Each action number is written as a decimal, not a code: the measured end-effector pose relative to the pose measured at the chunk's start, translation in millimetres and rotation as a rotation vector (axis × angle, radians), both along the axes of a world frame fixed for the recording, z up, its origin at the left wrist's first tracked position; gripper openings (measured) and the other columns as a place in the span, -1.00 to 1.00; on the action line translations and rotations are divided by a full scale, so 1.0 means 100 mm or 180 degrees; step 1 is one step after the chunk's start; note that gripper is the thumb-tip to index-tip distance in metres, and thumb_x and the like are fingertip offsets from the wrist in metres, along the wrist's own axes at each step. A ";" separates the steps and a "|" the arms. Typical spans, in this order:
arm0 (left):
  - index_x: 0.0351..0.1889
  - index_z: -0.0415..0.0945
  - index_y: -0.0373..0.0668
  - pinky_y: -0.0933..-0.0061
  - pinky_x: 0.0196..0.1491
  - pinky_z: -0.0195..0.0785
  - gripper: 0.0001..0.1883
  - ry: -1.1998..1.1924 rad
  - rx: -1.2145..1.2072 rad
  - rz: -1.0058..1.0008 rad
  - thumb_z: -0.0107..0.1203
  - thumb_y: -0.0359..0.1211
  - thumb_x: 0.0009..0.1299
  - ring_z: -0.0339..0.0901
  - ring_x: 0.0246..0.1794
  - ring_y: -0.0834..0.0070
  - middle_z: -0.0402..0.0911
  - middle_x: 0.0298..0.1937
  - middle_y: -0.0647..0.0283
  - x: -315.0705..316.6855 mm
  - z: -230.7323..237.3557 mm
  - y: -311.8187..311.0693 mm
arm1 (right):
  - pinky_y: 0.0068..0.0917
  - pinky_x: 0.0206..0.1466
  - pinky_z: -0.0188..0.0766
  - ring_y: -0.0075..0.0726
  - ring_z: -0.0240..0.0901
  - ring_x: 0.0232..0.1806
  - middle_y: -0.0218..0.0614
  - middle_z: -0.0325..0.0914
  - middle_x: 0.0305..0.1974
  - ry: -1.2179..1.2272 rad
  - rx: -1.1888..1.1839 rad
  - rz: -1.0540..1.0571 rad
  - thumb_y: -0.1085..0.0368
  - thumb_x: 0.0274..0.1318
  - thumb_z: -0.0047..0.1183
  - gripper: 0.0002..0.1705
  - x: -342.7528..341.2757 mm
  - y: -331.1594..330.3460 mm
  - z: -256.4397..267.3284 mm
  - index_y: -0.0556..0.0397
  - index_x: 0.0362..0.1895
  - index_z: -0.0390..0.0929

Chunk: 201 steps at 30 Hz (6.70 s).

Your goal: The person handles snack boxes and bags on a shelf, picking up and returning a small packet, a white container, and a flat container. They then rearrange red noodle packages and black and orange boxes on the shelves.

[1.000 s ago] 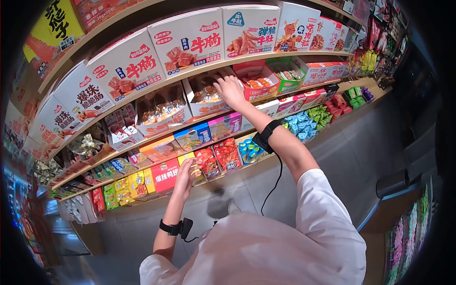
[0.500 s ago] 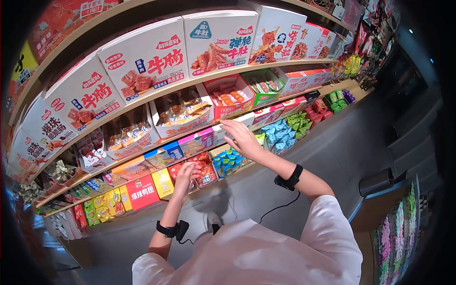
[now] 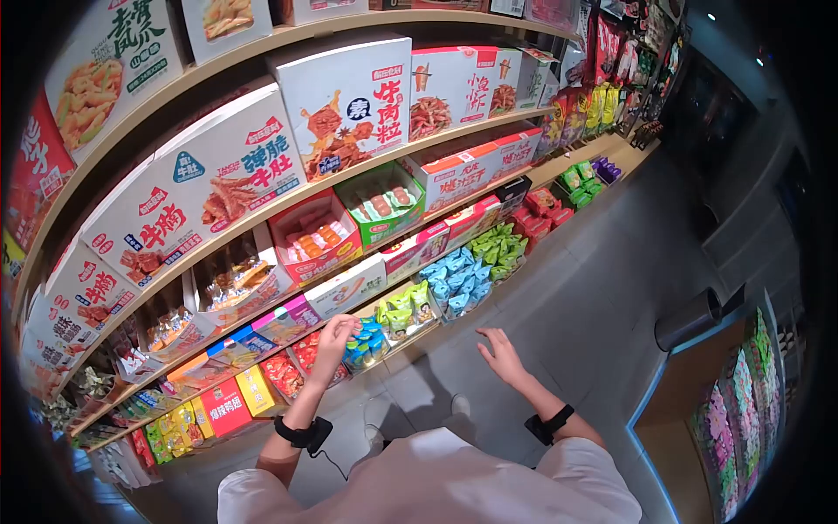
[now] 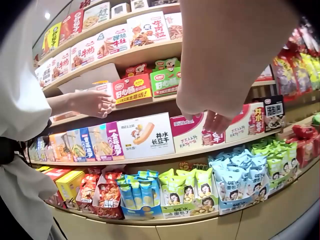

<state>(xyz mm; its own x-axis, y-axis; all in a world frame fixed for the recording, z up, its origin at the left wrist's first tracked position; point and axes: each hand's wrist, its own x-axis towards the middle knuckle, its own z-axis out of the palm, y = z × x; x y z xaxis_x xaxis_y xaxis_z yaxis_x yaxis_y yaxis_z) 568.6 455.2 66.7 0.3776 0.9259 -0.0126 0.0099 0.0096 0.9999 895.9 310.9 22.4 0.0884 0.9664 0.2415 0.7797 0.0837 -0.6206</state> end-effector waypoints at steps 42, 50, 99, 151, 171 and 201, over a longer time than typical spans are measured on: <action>-0.12 0.41 -0.26 0.32 0.12 0.21 -0.81 0.1427 0.2476 0.1603 -0.01 -0.46 0.31 0.32 0.10 0.23 0.37 0.06 0.11 2.69 0.98 0.70 | -0.58 -0.23 0.41 -0.53 0.49 -0.26 -0.31 0.54 -0.32 0.1887 0.0377 0.0777 0.15 0.22 -0.06 -0.69 3.28 2.27 2.57 0.16 -0.17 0.47; -0.14 0.43 -0.26 0.30 0.17 0.12 -0.83 0.1533 0.2359 0.1995 -0.03 -0.47 0.33 0.32 0.12 0.23 0.39 0.04 0.11 2.58 1.10 0.75 | -0.52 -0.25 0.47 -0.38 0.51 -0.33 -0.13 0.53 -0.33 0.3233 -0.0002 0.1664 -0.21 0.24 -0.27 -0.32 2.60 2.96 3.21 0.24 -0.04 0.35; -0.10 0.44 -0.35 0.57 -0.16 0.38 -0.80 -0.0357 0.2413 0.1623 0.01 -0.45 0.36 0.49 -0.28 0.60 0.51 -0.19 0.21 4.36 3.13 1.58 | -0.68 -0.39 0.38 -0.56 0.44 -0.46 -0.34 0.49 -0.47 0.3124 -0.1045 0.2597 0.23 0.15 0.04 -0.79 3.57 3.40 3.76 0.14 -0.30 0.45; 0.06 0.45 -0.11 0.26 0.19 0.11 -0.68 0.3006 0.4180 0.3059 0.01 -0.40 0.33 0.27 0.18 0.23 0.34 0.14 0.12 4.37 2.94 1.48 | -0.25 -0.02 0.29 -0.01 0.35 -0.09 -0.08 0.45 -0.22 0.0216 0.2708 0.1524 0.38 -0.05 -0.02 -0.68 4.12 4.47 3.48 0.16 -0.12 0.46; -0.05 0.49 -0.21 0.26 0.13 0.20 -0.76 0.2798 0.3549 0.3362 -0.02 -0.44 0.34 0.32 0.11 0.26 0.35 0.11 0.13 4.23 2.42 1.08 | -0.25 -0.05 0.35 0.04 0.39 -0.07 -0.08 0.43 -0.13 0.0295 0.2384 0.1922 0.42 -0.06 0.07 -0.72 3.96 4.95 3.53 0.08 -0.16 0.49; -0.12 0.52 -0.18 0.25 0.04 0.28 -0.78 0.2725 0.3215 0.3280 0.03 -0.50 0.28 0.32 0.07 0.24 0.33 0.11 0.14 4.14 2.16 1.05 | -0.20 -0.06 0.34 0.12 0.40 -0.11 -0.04 0.46 -0.12 0.0336 0.2604 0.1503 0.39 -0.05 0.03 -0.76 3.90 4.88 3.51 0.15 -0.21 0.51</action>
